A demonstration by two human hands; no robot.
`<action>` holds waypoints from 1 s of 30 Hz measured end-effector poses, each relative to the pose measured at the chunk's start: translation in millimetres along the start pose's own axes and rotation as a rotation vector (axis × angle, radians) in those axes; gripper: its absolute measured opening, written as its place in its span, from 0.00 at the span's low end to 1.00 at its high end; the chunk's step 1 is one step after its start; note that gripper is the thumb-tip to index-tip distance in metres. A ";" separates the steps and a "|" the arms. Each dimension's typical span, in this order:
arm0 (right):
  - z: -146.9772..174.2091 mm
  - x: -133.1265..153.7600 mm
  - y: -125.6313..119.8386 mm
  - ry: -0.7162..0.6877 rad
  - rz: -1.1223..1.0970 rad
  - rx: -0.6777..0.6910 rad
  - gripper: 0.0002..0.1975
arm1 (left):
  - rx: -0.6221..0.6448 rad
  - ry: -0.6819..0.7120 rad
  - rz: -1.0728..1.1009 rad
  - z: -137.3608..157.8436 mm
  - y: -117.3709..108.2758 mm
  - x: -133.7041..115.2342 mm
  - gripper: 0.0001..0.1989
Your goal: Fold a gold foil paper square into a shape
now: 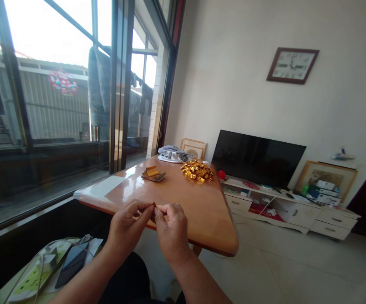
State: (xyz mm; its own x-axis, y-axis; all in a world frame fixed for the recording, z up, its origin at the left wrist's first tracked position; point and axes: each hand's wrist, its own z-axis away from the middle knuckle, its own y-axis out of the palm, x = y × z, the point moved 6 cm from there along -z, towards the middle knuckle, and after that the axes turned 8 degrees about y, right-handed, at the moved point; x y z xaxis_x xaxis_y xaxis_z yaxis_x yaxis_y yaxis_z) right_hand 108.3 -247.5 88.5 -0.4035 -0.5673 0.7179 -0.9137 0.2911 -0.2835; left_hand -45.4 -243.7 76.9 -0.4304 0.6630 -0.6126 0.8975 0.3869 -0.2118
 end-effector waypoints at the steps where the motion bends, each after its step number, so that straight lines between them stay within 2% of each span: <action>1: 0.2 0.9 0.0 -0.014 0.014 -0.006 0.08 | -0.007 0.012 -0.010 0.2 -0.6 -1.0 0.08; 7: 1.6 4.0 0.1 -0.075 0.066 -0.044 0.06 | -0.014 0.065 -0.100 1.9 -0.9 -4.9 0.07; 16: 1.6 5.7 -1.3 -0.088 0.086 -0.055 0.06 | -0.029 0.001 -0.052 4.0 2.8 6.1 0.08; 24: 2.7 4.0 -0.5 -0.088 0.081 -0.046 0.05 | -0.017 -0.014 -0.005 2.1 3.2 6.3 0.07; 30: 3.6 4.6 1.5 -0.126 0.117 -0.063 0.06 | -0.025 -0.020 -0.051 2.5 1.8 6.7 0.08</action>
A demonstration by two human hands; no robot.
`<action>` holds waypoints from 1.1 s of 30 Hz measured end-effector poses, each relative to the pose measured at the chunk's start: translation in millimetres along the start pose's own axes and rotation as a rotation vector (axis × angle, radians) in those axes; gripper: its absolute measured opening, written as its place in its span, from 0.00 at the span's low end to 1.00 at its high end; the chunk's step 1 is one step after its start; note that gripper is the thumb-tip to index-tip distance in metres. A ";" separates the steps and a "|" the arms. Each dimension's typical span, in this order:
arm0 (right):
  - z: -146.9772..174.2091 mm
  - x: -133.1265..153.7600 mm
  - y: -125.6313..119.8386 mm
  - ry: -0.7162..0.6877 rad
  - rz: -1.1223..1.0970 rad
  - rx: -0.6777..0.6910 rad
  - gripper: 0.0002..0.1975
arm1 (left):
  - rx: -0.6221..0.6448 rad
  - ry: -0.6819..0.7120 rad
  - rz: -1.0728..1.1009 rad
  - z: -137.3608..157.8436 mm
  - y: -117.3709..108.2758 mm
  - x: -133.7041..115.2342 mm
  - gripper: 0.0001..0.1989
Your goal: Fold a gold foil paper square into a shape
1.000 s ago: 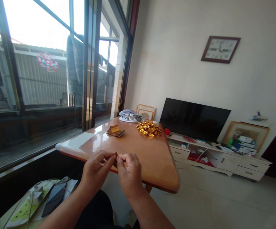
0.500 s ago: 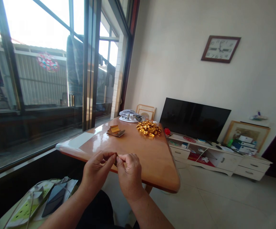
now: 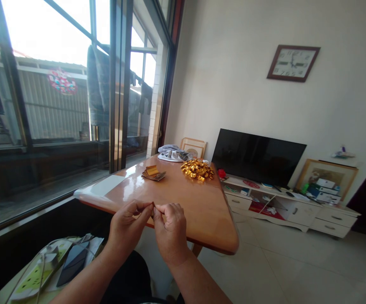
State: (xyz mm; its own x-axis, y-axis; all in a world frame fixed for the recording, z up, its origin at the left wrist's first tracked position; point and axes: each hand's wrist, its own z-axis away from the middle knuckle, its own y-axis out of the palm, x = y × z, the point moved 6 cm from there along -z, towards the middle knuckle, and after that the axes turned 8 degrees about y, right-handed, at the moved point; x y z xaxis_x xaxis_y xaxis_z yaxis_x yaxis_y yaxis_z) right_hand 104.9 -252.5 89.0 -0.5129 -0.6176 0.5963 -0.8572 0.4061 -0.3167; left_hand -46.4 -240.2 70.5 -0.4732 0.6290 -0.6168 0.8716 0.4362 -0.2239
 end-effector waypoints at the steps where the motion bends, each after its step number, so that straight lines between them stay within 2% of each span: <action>1: 0.0 0.6 0.2 -0.009 0.006 -0.004 0.06 | 0.001 0.000 -0.009 0.0 0.0 -0.3 0.08; 9: 0.0 1.8 0.1 -0.022 0.015 -0.013 0.06 | -0.007 -0.014 0.024 2.6 2.9 -1.7 0.08; 13: 0.2 1.5 0.7 -0.010 -0.003 0.010 0.06 | 0.005 -0.124 0.213 1.2 6.7 4.1 0.10; 18: -0.3 -0.3 2.3 0.039 -0.071 0.042 0.06 | 0.085 -0.227 0.502 -2.7 12.9 3.3 0.12; 22: -0.3 -7.6 6.6 0.151 -0.185 0.094 0.07 | 0.133 -0.263 0.537 -2.7 16.2 6.6 0.13; 26: 1.8 -21.6 14.4 0.354 -0.371 0.170 0.11 | 0.162 -0.284 0.553 -3.2 17.5 10.4 0.14; 30: 6.1 -33.0 23.3 0.535 -0.576 0.239 0.14 | 0.105 -0.280 0.554 -6.4 8.6 9.6 0.12; 33: 8.4 -36.9 27.5 0.613 -0.696 0.256 0.14 | 0.079 -0.281 0.517 -6.9 3.0 9.1 0.11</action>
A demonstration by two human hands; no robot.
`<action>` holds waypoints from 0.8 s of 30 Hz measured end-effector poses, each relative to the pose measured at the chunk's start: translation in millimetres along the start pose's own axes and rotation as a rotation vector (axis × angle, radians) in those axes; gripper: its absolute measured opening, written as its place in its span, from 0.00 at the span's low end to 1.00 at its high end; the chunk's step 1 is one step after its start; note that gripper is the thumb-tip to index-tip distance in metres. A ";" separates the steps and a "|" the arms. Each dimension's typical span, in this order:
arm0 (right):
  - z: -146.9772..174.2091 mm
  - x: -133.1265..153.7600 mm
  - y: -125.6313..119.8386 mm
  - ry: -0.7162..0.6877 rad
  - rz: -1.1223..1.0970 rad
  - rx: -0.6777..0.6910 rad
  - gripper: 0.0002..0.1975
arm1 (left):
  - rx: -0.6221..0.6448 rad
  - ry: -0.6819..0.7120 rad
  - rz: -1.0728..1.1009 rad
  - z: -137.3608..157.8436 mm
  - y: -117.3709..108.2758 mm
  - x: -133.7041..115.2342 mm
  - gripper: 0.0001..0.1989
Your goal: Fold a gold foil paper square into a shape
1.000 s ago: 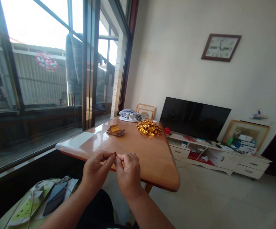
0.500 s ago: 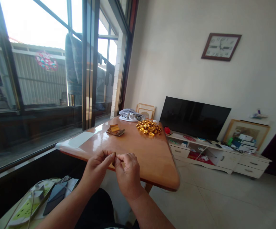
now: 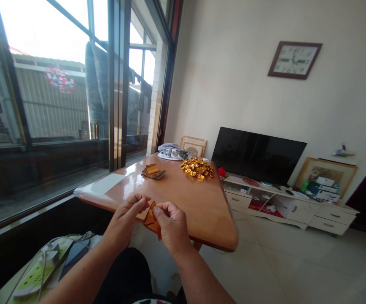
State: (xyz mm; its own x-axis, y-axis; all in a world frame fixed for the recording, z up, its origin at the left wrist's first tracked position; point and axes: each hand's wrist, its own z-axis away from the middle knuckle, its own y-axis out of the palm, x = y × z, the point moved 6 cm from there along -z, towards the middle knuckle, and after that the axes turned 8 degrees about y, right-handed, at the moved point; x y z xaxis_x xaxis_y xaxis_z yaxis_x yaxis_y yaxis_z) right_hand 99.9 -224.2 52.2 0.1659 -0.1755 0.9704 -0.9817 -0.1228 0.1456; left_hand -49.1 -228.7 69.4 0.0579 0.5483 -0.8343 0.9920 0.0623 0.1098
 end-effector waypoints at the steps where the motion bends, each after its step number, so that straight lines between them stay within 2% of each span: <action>1: -0.2 -0.8 0.4 0.013 -0.031 0.008 0.14 | 0.026 -0.020 0.020 0.7 1.5 0.8 0.12; 6: 1.3 1.4 3.3 0.042 -0.103 0.045 0.14 | 0.181 -0.156 0.229 6.0 14.6 8.6 0.13; 16: 4.0 4.1 6.0 0.052 -0.052 0.074 0.16 | 0.152 -0.162 0.255 5.8 12.3 7.8 0.10; 21: 3.0 1.8 5.6 0.060 -0.083 0.098 0.16 | 0.104 -0.144 0.185 4.3 9.6 6.5 0.14; 24: 2.3 1.8 4.1 0.064 -0.066 0.082 0.17 | 0.151 -0.154 0.176 3.4 11.8 8.0 0.14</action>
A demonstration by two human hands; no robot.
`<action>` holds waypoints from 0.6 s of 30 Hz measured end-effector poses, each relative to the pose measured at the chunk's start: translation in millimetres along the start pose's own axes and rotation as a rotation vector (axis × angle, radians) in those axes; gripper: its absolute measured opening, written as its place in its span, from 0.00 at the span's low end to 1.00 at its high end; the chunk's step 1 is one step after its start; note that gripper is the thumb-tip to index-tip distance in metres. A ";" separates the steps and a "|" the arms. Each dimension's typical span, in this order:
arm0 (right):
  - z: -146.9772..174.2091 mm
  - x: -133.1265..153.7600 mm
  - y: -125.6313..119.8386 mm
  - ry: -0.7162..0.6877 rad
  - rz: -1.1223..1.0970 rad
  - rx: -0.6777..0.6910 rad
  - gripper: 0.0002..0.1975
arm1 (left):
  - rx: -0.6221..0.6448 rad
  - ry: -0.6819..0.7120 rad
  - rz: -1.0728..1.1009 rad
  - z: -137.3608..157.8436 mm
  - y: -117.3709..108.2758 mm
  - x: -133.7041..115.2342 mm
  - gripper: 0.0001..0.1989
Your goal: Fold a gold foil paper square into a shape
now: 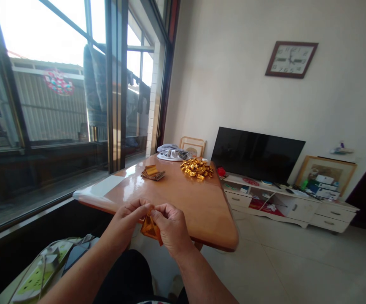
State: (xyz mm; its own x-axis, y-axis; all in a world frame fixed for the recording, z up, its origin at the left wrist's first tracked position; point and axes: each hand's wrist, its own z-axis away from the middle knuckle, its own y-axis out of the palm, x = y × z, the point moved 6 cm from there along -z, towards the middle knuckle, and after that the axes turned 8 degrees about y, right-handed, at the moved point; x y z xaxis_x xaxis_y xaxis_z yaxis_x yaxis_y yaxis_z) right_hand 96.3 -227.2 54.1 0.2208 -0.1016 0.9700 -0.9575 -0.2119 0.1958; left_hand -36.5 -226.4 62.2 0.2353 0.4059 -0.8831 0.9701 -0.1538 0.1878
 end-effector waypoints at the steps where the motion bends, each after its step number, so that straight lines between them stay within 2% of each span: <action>1: -0.3 0.7 -0.4 -0.002 0.015 -0.010 0.17 | 0.018 -0.008 0.005 -0.5 1.0 0.8 0.14; 3: -1.0 1.9 -0.4 0.004 0.035 -0.017 0.18 | 0.015 -0.002 0.008 -1.9 1.0 0.3 0.14; 11: -3.7 5.6 -5.5 0.023 0.102 -0.005 0.16 | -0.149 0.120 -0.006 -8.4 -13.3 -16.9 0.12; 18: -3.6 20.1 -6.2 -0.062 0.179 0.051 0.14 | -0.159 0.125 0.030 -12.5 -26.3 -17.7 0.10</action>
